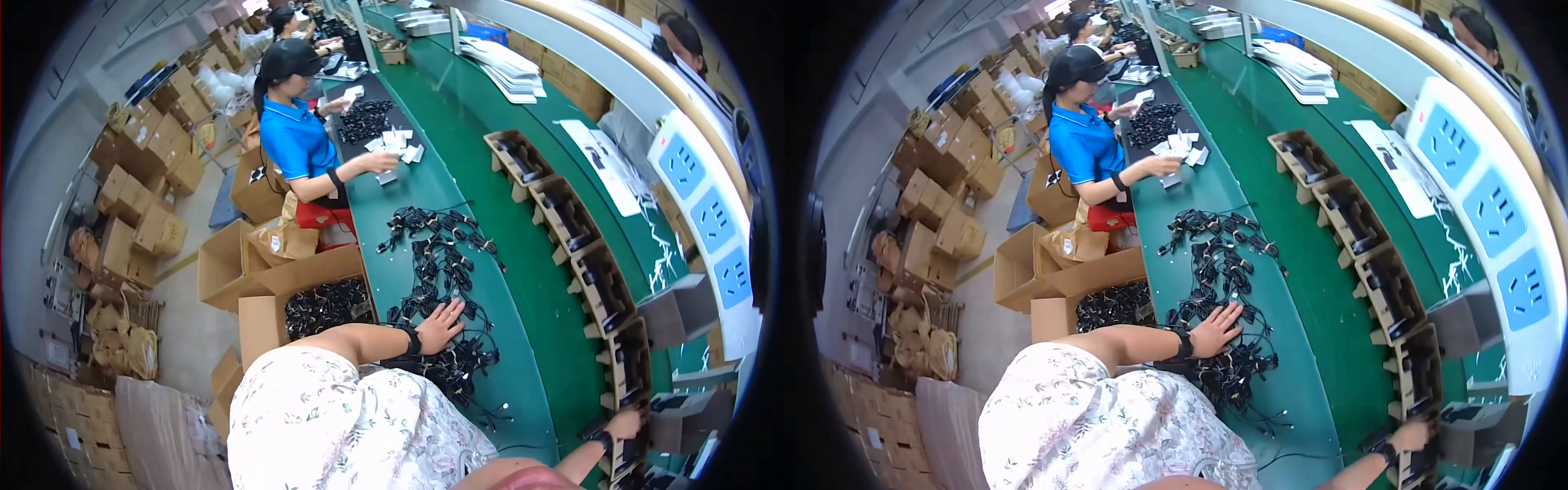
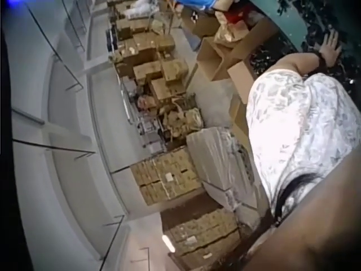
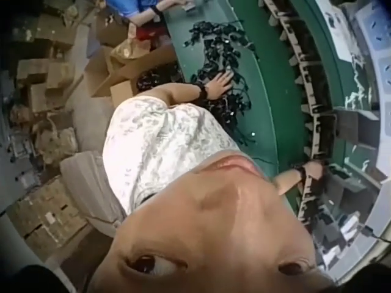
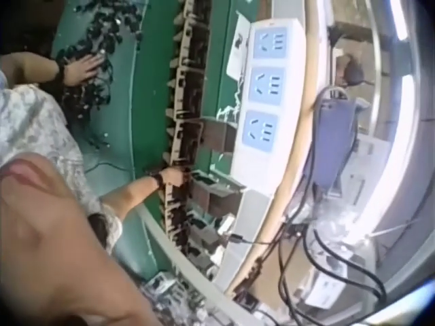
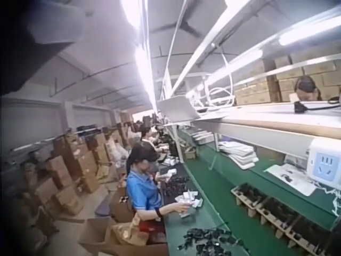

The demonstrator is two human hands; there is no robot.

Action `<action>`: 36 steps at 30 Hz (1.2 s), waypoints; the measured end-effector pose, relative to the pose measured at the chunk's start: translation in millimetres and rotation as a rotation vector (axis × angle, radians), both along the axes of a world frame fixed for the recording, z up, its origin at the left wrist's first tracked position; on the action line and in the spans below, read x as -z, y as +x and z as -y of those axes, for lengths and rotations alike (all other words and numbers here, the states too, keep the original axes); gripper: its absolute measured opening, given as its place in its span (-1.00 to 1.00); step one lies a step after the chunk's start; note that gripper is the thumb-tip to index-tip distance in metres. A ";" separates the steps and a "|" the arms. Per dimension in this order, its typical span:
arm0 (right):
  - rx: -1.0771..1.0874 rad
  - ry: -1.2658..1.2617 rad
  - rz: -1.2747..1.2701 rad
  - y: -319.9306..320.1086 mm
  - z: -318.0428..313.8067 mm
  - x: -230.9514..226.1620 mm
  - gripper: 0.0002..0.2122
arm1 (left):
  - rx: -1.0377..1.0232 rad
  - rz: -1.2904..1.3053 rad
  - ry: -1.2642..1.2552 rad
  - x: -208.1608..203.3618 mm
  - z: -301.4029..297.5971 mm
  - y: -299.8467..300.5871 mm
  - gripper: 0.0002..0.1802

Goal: The person picks up a cable from a pile, wraps it, and places it into a tray before placing a small black plate into the tray as well. This process is repeated for several cables and plates.

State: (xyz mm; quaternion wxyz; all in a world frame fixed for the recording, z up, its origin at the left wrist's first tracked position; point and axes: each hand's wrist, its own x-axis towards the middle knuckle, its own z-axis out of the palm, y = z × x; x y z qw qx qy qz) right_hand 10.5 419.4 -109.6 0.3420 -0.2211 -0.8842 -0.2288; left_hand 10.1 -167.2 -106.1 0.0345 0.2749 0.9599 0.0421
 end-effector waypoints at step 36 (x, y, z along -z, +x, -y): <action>-0.006 -0.478 0.219 33.7 81.1 -37.2 -0.57 | 0.454 -0.310 0.162 -69.9 -241.0 -179.9 -0.40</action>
